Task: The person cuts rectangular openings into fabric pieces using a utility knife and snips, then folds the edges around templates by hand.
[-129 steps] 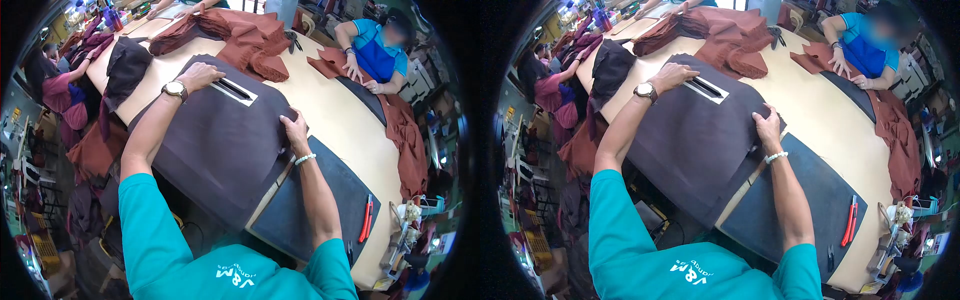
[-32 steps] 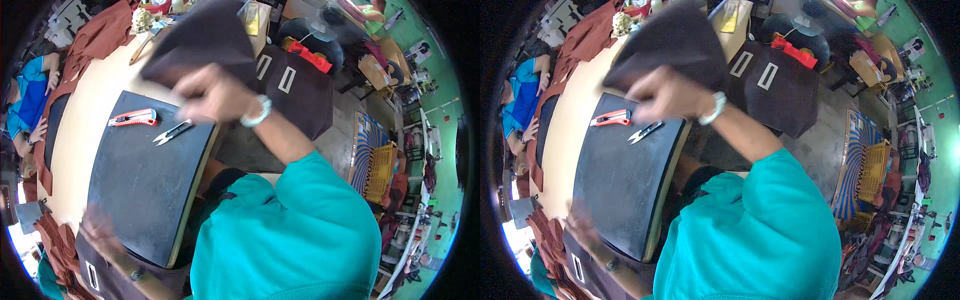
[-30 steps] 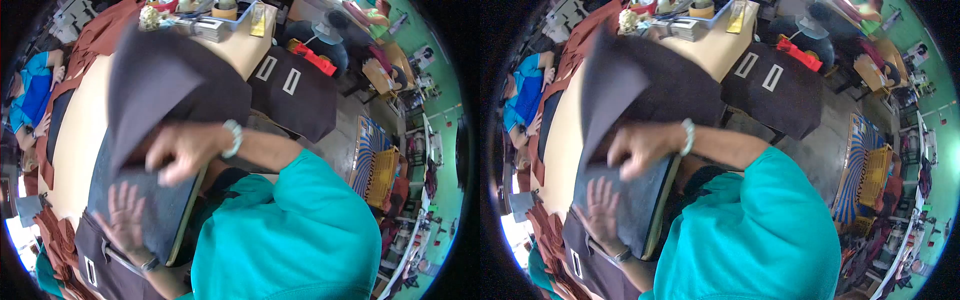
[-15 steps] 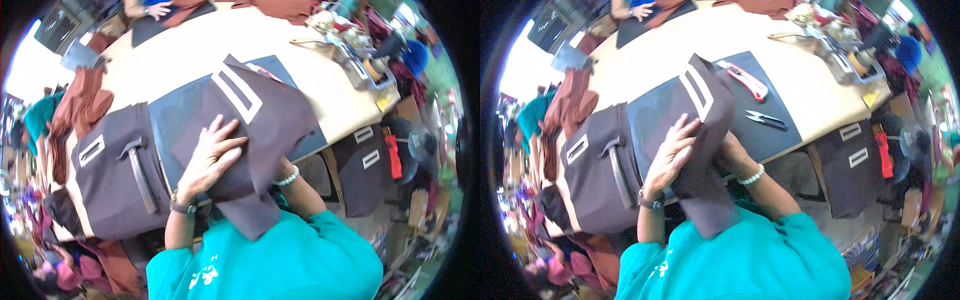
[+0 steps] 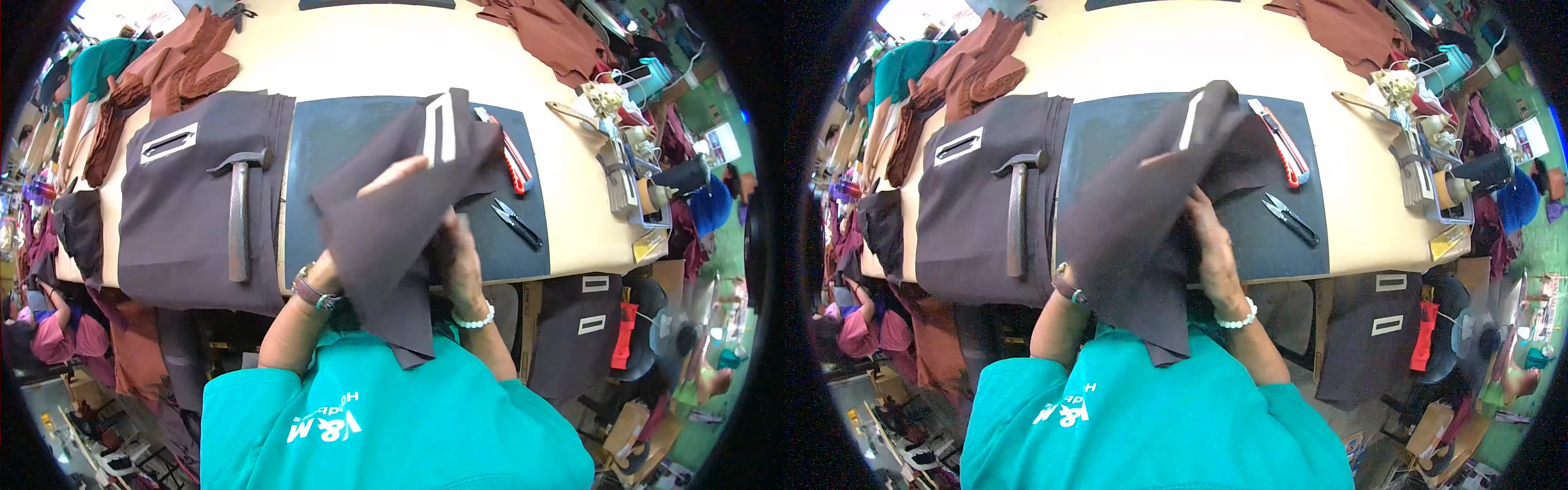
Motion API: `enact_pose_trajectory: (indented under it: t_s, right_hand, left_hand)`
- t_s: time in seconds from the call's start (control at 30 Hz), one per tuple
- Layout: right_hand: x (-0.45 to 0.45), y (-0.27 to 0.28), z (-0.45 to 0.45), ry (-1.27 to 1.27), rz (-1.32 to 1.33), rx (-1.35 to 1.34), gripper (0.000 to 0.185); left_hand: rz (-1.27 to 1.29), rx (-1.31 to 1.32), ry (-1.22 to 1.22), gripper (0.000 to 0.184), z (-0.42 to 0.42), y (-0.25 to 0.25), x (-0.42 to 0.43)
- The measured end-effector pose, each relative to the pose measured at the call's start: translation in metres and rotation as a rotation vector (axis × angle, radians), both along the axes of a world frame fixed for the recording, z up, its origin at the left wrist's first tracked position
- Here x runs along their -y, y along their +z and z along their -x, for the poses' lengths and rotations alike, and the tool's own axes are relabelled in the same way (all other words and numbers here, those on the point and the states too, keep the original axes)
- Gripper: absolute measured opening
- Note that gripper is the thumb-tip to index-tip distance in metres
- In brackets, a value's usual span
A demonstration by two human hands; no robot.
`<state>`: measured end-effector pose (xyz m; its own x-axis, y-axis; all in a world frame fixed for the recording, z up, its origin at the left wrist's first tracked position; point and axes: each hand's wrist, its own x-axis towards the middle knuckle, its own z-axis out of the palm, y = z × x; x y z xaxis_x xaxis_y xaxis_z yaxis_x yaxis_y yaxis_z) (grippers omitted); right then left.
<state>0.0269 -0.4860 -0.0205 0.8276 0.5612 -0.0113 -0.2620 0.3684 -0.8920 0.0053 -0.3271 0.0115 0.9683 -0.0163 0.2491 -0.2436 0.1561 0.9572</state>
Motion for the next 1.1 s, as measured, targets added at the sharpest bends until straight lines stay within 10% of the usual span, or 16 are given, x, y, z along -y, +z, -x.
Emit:
enact_pose_trajectory:
  t_s: [0.2, 0.33, 0.5, 0.7, 0.83, 0.93, 1.1]
  right_hand:
    - [0.018, 0.042, -0.017, -0.147, 0.076, -0.235, 0.057]
    - [0.023, 0.015, -0.018, -0.169, 0.335, 0.011, 0.038]
    - [-0.007, 0.025, 0.01, -0.182, 0.529, 0.667, 0.062]
    - [-0.021, 0.017, 0.017, -0.031, 0.484, 0.691, 0.062]
    - [-0.024, 0.044, 0.011, 0.068, 0.28, 0.5, 0.058]
    - [-0.03, 0.063, 0.0, 0.032, 0.308, 0.372, 0.054]
    - [-0.075, 0.071, -0.036, -0.017, 0.103, 0.4, 0.046]
  left_hand:
    - [-0.612, 0.136, 0.255, 0.05, 0.015, -0.012, 0.035]
    - [-0.327, -0.053, 0.215, 0.038, 0.017, -0.019, 0.032]
    - [0.019, -0.112, 0.385, 0.029, 0.013, 0.01, 0.015]
    - [0.041, -0.188, 0.231, 0.019, 0.009, 0.005, -0.002]
    - [0.492, -0.33, 0.093, 0.006, 0.019, -0.008, -0.031]
    - [0.77, -0.239, 0.643, 0.006, 0.037, 0.02, -0.052]
    - [0.262, 0.259, 1.392, 0.007, 0.09, 0.076, -0.092]
